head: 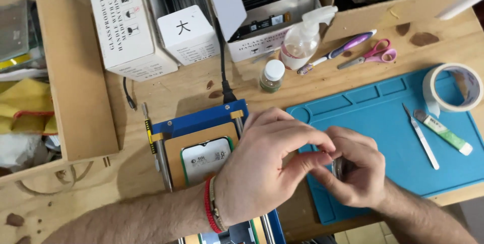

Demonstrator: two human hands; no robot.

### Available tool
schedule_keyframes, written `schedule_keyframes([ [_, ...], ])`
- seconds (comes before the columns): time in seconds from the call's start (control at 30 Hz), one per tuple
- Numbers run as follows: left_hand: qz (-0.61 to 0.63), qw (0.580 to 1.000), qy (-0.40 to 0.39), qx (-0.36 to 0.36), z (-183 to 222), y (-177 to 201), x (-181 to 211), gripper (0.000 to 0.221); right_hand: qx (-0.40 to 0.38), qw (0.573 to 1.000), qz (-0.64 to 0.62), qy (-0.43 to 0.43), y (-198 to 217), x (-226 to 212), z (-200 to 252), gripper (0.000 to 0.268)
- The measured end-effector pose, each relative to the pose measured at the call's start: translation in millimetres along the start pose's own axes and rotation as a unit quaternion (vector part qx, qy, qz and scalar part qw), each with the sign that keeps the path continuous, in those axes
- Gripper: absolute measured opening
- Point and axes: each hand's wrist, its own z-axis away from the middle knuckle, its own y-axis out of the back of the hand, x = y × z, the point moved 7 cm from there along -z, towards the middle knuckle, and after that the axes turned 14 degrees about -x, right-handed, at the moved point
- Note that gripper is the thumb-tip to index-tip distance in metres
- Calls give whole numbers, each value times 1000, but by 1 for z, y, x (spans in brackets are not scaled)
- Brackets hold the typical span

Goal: The person is preparing and using a thin cutting wire to separate the glass from a mobile phone LCD screen mounted on a heating plate.

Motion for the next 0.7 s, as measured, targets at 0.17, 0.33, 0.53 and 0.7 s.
schedule_keyframes([
  [0.17,-37,998,-11,44,-3,-5,-7,13,29,998,41,25,2,2,5,36],
  [0.33,73,995,48,-38,-13,-17,-23,9,6,999,46,12,4,9,13,26],
  [0.53,70,990,-66,-98,-9,-24,-6,19,-46,991,-119,38,-2,7,20,26],
  [0.7,-51,998,17,-14,-2,-22,-3,12,56,990,28,-124,5,16,35,43],
])
